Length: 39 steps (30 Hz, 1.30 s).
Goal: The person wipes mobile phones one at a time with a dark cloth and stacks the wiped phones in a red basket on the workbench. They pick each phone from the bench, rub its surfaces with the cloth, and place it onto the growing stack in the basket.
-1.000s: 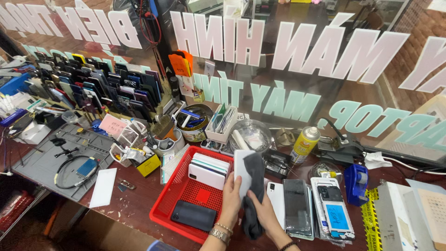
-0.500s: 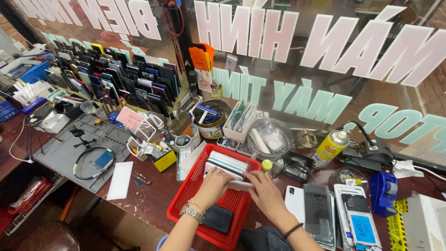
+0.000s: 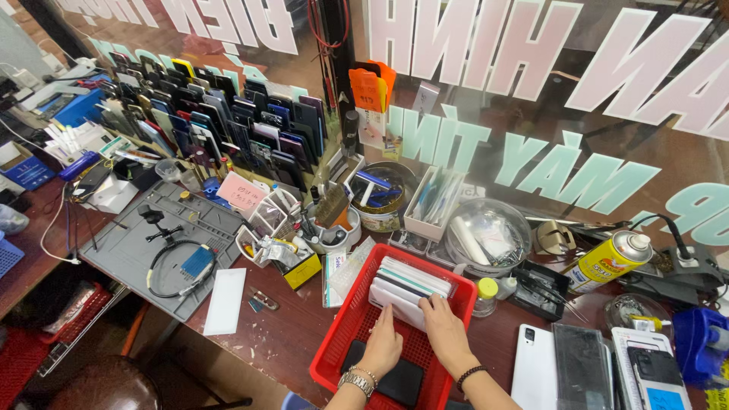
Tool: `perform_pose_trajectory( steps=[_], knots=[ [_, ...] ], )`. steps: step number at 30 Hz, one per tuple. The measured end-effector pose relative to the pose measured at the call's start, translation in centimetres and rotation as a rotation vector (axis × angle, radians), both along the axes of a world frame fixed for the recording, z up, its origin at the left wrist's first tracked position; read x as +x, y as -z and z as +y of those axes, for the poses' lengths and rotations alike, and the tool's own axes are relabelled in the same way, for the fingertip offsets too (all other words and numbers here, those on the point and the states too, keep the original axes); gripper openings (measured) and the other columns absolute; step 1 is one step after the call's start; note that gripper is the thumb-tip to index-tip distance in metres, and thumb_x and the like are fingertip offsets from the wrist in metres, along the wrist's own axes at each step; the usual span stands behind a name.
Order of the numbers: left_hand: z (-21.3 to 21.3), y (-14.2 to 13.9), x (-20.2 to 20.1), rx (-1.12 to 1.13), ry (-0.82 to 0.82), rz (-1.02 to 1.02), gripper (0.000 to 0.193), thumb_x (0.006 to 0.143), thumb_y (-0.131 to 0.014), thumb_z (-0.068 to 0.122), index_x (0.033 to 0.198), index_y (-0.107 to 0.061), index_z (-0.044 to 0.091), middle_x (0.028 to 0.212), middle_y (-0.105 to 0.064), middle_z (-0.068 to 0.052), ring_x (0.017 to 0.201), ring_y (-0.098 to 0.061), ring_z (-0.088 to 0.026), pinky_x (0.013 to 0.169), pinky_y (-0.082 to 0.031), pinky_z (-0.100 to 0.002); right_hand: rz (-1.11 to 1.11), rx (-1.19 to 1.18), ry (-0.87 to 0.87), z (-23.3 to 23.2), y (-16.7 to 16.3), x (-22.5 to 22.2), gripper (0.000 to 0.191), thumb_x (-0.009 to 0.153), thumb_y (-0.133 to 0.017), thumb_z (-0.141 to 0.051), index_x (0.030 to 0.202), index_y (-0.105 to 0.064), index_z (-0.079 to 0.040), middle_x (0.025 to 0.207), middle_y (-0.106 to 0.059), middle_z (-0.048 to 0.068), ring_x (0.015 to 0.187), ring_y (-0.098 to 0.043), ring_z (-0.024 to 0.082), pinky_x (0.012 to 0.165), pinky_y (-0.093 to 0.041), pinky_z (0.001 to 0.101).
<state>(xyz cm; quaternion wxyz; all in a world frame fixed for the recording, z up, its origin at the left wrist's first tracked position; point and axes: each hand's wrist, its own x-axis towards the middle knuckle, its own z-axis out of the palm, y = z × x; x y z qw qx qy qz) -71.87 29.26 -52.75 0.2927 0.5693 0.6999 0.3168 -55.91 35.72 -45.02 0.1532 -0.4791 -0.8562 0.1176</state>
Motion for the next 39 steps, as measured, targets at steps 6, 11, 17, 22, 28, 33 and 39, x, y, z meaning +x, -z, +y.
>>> perform_pose_trajectory(
  steps=[6, 11, 17, 22, 28, 33, 39],
  knots=[
    [3.1, 1.7, 0.5, -0.24, -0.088, -0.102, 0.086, 0.092, -0.059, 0.011, 0.159, -0.006, -0.002, 0.165, -0.017, -0.027, 0.153, -0.022, -0.04, 0.124, -0.023, -0.047, -0.069, 0.083, -0.032, 0.7, -0.8, -1.6, 0.033, 0.083, -0.06, -0.003, 0.115, -0.055, -0.007, 0.11, -0.055, 0.011, 0.111, -0.058, 0.031, 0.076, -0.058, 0.0395],
    [4.4, -5.9, 5.0, 0.165, -0.425, -0.059, 0.082, 0.087, -0.065, 0.009, 0.154, -0.019, -0.002, 0.16, -0.02, -0.029, 0.149, -0.019, -0.046, 0.119, -0.02, -0.052, 0.307, 0.12, 0.143, 1.2, -1.9, 2.0, 0.042, 0.081, -0.068, -0.009, 0.122, -0.058, -0.006, 0.111, -0.061, 0.014, 0.109, -0.059, 0.033, 0.084, -0.055, 0.0453],
    [4.4, -10.4, 15.7, 0.267, 0.008, -0.397, 0.041, 0.096, -0.053, 0.011, 0.136, -0.056, 0.001, 0.128, -0.067, -0.017, 0.122, -0.065, -0.032, 0.107, -0.048, -0.042, 0.573, -0.245, 0.689, 1.4, -1.4, 16.0, 0.027, 0.098, -0.062, -0.023, 0.121, -0.064, -0.01, 0.113, -0.072, 0.011, 0.106, -0.072, 0.027, 0.093, -0.056, 0.037],
    [4.8, -3.1, 24.3, -0.149, 0.161, -0.218, 0.057, 0.092, -0.07, 0.03, 0.136, -0.053, -0.002, 0.128, -0.064, -0.026, 0.123, -0.06, -0.039, 0.105, -0.047, -0.045, -0.058, -0.224, 0.583, -3.2, -1.4, 23.9, 0.043, 0.086, -0.072, -0.03, 0.129, -0.066, -0.027, 0.145, -0.049, 0.006, 0.138, -0.041, 0.033, 0.112, -0.041, 0.0485],
    [4.7, 1.7, 30.0, -0.336, -0.105, -0.153, 0.064, 0.076, -0.084, 0.03, 0.128, -0.058, 0.002, 0.122, -0.068, -0.021, 0.117, -0.065, -0.035, 0.1, -0.051, -0.044, -0.433, -0.36, 0.385, -6.5, -2.1, 27.2, 0.069, 0.089, -0.074, -0.033, 0.151, -0.043, -0.036, 0.17, -0.002, 0.007, 0.155, -0.006, 0.04, 0.119, -0.018, 0.0685],
    [4.3, 1.3, 28.4, -0.286, -0.086, -0.239, 0.048, 0.067, -0.09, 0.02, 0.107, -0.069, 0.003, 0.105, -0.076, -0.015, 0.102, -0.074, -0.029, 0.092, -0.058, -0.039, -0.375, -0.299, 0.378, -7.1, -1.8, 29.5, 0.074, 0.089, -0.073, -0.029, 0.153, -0.037, -0.034, 0.169, -0.004, 0.008, 0.155, -0.006, 0.04, 0.119, -0.021, 0.0649],
    [3.0, 0.6, 24.1, -0.285, -0.124, -0.119, 0.044, 0.064, -0.091, 0.022, 0.098, -0.07, 0.002, 0.095, -0.077, -0.015, 0.093, -0.076, -0.029, 0.087, -0.059, -0.038, -0.451, -0.177, 0.313, -7.6, -1.4, 29.5, 0.064, 0.091, -0.071, -0.031, 0.148, -0.043, -0.026, 0.162, -0.017, 0.013, 0.148, -0.017, 0.039, 0.118, -0.022, 0.0635]
  ],
)
